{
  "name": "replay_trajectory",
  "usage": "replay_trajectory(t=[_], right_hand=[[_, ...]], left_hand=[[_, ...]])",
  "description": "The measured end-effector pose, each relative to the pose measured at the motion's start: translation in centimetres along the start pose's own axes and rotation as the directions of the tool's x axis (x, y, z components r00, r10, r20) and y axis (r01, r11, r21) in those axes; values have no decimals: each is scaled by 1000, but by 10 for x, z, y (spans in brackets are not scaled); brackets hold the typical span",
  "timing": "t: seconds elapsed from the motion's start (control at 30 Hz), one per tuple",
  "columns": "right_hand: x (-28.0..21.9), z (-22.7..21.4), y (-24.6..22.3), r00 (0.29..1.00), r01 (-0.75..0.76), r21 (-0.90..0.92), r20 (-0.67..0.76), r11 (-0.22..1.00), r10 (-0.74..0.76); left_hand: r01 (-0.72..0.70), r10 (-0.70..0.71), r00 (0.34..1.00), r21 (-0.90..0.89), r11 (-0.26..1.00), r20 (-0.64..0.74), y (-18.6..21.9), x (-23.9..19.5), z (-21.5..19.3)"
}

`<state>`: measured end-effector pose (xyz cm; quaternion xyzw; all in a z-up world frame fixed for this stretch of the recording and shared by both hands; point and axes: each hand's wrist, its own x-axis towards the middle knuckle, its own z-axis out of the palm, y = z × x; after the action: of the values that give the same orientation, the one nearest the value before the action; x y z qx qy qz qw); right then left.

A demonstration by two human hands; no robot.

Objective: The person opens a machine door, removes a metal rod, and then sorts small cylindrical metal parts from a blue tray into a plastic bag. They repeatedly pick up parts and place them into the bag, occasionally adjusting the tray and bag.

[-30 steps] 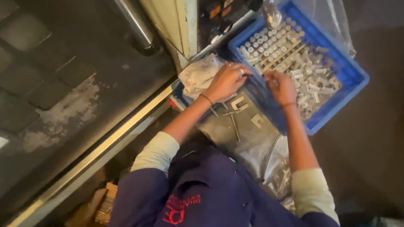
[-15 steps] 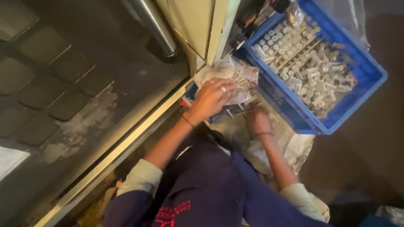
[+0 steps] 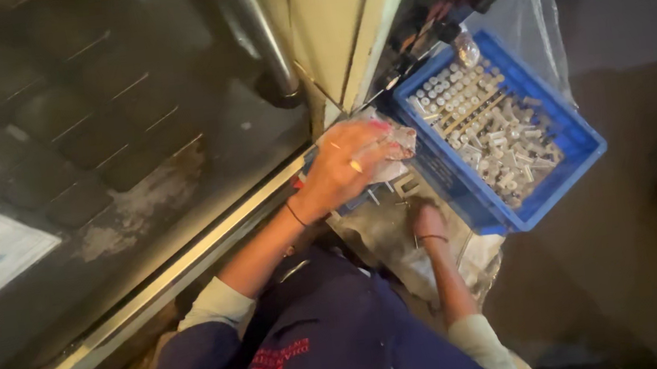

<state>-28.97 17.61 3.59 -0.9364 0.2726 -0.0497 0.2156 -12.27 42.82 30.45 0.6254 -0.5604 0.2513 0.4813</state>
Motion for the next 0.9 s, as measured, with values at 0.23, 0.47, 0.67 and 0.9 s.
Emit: replay_trajectory(t=[0.23,0.47,0.67,0.9], right_hand=[[12,-157,-130,748,534,81,-510,842,-425],[49,-203,-259,509,715,-59,-639,696,-576],[67,-187,-256,466,643,-149,-703,751,-538],[100,-173,-222,498,622,-115,-706,774,-505]], left_hand=[[453,-354,775,68,889,-524,-49,17,-38],[583,-697,681,-409,702,-224,-115,-7,-21],[545,-657,713,-395,740,-246,-134,-24,-12],[579,-684,660,-370,726,-310,-147,-37,1]])
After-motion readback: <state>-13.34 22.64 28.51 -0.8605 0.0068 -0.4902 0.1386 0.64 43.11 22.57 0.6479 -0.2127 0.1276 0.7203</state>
